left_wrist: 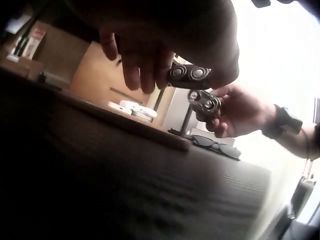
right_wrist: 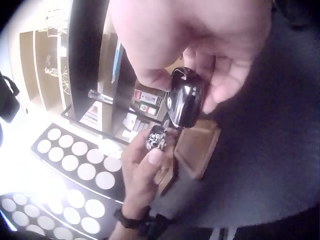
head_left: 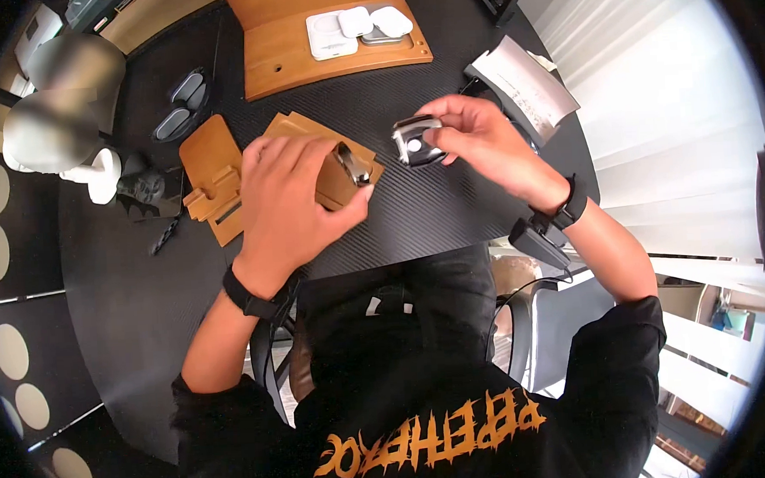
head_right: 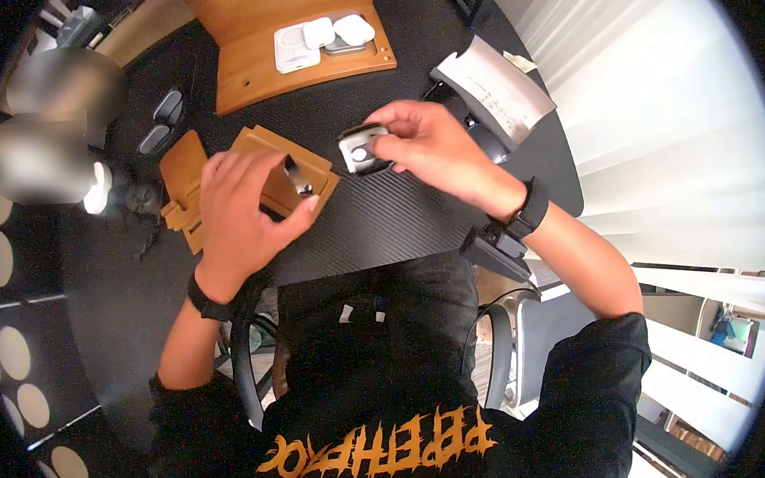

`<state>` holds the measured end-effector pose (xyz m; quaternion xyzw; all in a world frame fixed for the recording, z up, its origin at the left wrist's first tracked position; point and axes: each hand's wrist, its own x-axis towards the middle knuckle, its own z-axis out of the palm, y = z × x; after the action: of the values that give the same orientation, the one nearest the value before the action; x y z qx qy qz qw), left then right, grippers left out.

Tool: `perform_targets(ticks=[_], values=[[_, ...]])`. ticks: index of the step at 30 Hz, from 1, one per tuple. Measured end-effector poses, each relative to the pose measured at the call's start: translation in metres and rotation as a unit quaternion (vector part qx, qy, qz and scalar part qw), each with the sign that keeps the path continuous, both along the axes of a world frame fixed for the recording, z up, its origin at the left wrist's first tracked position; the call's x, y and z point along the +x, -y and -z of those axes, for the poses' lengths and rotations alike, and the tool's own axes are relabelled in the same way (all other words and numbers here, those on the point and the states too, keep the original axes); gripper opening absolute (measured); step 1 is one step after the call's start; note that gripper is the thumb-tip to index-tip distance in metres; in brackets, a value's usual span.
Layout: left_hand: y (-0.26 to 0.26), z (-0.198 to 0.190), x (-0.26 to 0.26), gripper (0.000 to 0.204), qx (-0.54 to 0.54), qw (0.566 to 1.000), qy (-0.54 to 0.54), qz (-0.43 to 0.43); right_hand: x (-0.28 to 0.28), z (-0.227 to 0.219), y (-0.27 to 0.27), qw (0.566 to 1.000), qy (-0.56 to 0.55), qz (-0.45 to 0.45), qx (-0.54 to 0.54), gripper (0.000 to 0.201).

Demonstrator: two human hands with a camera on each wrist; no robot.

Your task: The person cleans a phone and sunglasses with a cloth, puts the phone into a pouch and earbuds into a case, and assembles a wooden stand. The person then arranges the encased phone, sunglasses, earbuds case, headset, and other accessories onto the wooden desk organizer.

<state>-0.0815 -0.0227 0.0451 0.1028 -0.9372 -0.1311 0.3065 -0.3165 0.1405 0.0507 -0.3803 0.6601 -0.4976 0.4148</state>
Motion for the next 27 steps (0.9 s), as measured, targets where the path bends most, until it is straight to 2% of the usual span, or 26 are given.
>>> perform_targets(ticks=[5,6,8,18,20,24,27], values=[[0.008,0.004,-0.026,0.054,-0.003,0.999,0.054,0.008,-0.027,0.0,0.0,0.988,-0.148,-0.008,0.041,0.03],[0.009,0.005,-0.03,0.054,-0.003,0.998,0.054,0.008,-0.031,-0.001,0.002,0.988,-0.148,-0.008,0.041,0.03],[0.012,0.007,-0.038,0.055,-0.004,0.996,0.091,0.011,-0.039,-0.003,0.008,0.97,-0.218,-0.058,0.086,0.03],[0.01,0.024,-0.06,0.06,0.05,0.991,0.12,-0.023,-0.064,-0.006,0.034,0.929,-0.349,-0.078,0.095,0.033],[0.009,0.027,-0.061,0.061,0.055,0.992,0.11,-0.038,-0.068,-0.008,0.038,0.915,-0.389,-0.079,0.069,0.033],[0.007,0.028,-0.059,0.064,0.064,0.991,0.108,-0.047,-0.08,-0.024,0.065,0.9,-0.423,-0.065,0.08,0.04],[0.005,0.029,-0.055,0.068,0.072,0.99,0.108,-0.048,-0.085,-0.031,0.095,0.847,-0.531,0.007,-0.005,0.055]])
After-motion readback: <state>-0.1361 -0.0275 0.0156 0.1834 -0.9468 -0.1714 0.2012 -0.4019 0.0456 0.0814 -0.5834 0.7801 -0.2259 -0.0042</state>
